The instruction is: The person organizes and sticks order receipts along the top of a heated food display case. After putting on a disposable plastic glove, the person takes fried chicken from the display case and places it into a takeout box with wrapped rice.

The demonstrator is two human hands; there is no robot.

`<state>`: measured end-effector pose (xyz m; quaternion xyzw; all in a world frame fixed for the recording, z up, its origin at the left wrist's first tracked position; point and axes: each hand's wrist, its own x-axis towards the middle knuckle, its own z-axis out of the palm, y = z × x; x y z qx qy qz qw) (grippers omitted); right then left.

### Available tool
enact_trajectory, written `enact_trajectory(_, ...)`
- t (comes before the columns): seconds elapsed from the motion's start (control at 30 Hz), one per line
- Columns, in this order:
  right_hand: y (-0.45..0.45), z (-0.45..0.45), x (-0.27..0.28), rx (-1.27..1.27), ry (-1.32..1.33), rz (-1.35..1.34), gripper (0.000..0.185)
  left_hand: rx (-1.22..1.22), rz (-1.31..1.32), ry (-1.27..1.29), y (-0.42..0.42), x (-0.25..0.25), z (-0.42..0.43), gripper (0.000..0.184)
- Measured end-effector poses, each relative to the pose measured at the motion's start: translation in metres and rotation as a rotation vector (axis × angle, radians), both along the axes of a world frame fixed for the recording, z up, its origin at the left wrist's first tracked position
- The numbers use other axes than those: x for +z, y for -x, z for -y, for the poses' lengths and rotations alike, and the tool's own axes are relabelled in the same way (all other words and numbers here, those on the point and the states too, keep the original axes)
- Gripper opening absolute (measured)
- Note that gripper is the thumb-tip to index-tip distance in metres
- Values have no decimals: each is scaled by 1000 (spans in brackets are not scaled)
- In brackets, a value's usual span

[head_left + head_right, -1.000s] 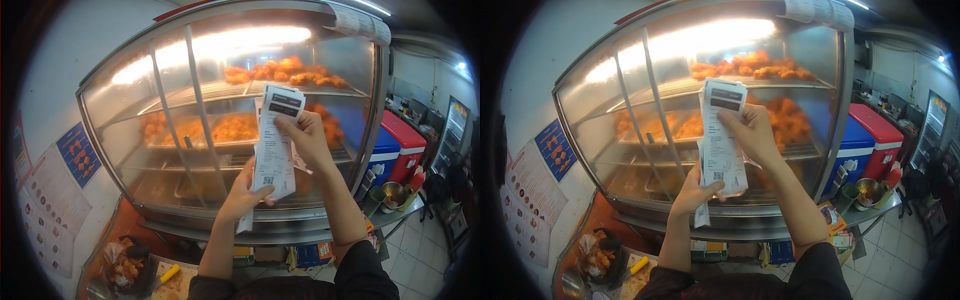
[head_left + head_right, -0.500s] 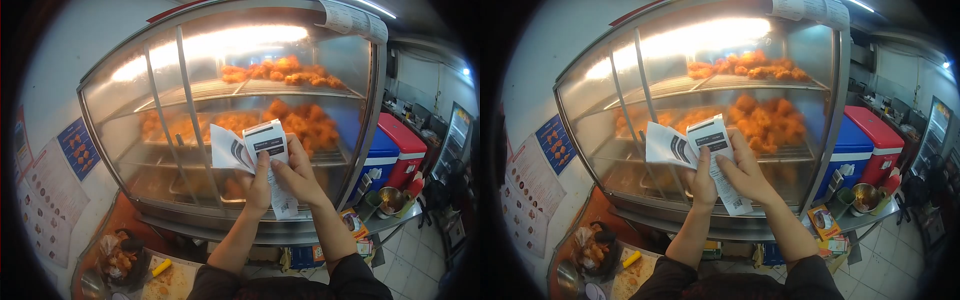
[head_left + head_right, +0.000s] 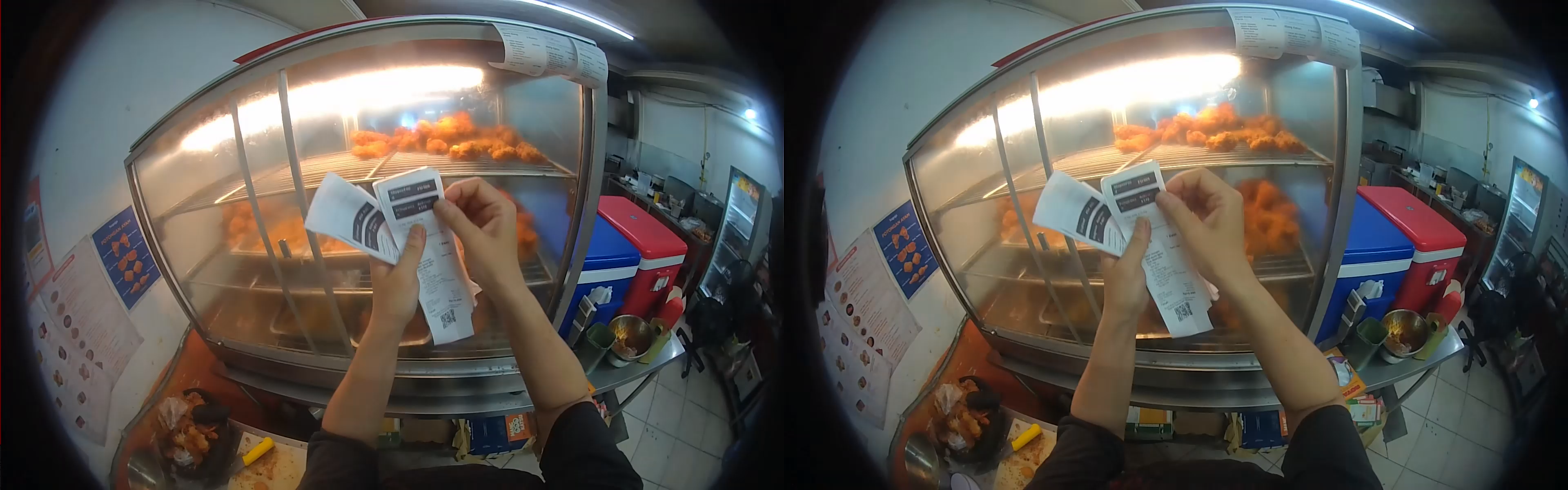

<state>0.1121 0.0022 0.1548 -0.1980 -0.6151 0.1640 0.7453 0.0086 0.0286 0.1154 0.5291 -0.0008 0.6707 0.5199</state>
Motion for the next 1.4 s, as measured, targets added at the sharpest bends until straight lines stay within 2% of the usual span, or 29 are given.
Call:
enact_trajectory(0.07,4,-1,11,-11,-24,19,4,-155,-8,-90,1,10,-5,25)
enact_trajectory(0.1,9,-1,16,-27,-70,-26,4,-155,-6,-96,1,14,-7,25)
enact_trajectory(0.17,12,-5,22,-46,-122,-70,5,-283,-26,-24,-2,19,-13,26)
enact_trajectory(0.23,9,-14,24,-251,-183,-2,7,-329,5,-5,-5,28,-19,26)
enact_trajectory(0.27,6,-16,27,-254,-190,-2,7,-373,35,20,-6,33,-21,25)
enact_trajectory(0.33,2,-20,35,-528,-245,149,10,-301,27,-39,-7,39,-26,24)
enact_trajectory(0.4,-2,-25,48,-514,-218,167,11,-77,14,-151,-11,51,-27,19)
enact_trajectory(0.5,-7,-28,71,-437,-170,183,13,2,-44,-178,-9,76,-28,17)
enact_trajectory(0.57,-12,-27,87,-382,-153,180,13,-73,-51,-156,-8,89,-32,18)
enact_trajectory(0.63,-13,-23,101,-621,-408,141,13,36,2,-204,-13,102,-39,20)
enact_trajectory(0.67,-16,-16,108,-699,-383,169,14,3,10,-207,-15,109,-44,23)
enact_trajectory(0.7,-27,-34,118,-942,-657,175,15,0,8,-210,-17,119,-44,23)
enact_trajectory(0.77,-38,-26,144,-1298,-734,297,17,10,-6,-259,-22,142,-42,24)
enact_trajectory(0.83,-49,-25,175,-1526,-943,286,18,-4,2,-223,-34,169,-52,24)
enact_trajectory(0.87,-58,-21,193,-1528,-941,288,18,-16,11,-184,-40,178,-55,24)
enact_trajectory(0.93,-70,-9,221,-1217,-1015,251,20,-16,13,-182,-53,185,-58,24)
enact_trajectory(0.97,-71,-5,223,-1221,-1016,251,20,-14,13,-180,-58,187,-58,24)
enact_trajectory(1.03,-67,-1,226,-847,-382,663,25,-59,-7,-146,-61,187,-59,29)
enact_trajectory(1.07,-65,-2,224,-906,-296,740,31,-84,16,-136,-64,187,-60,30)
enact_trajectory(1.1,-64,-7,224,-907,-294,739,31,-108,40,-125,-65,186,-60,30)
enact_trajectory(1.2,-61,-15,224,-1144,-225,948,33,-87,39,-129,-68,182,-59,31)
enact_trajectory(1.3,-56,-8,224,-1099,-95,989,34,-112,94,-145,-67,176,-56,28)
enact_trajectory(1.4,-56,-11,228,-1071,-121,994,34,-45,88,-136,-61,166,-45,29)
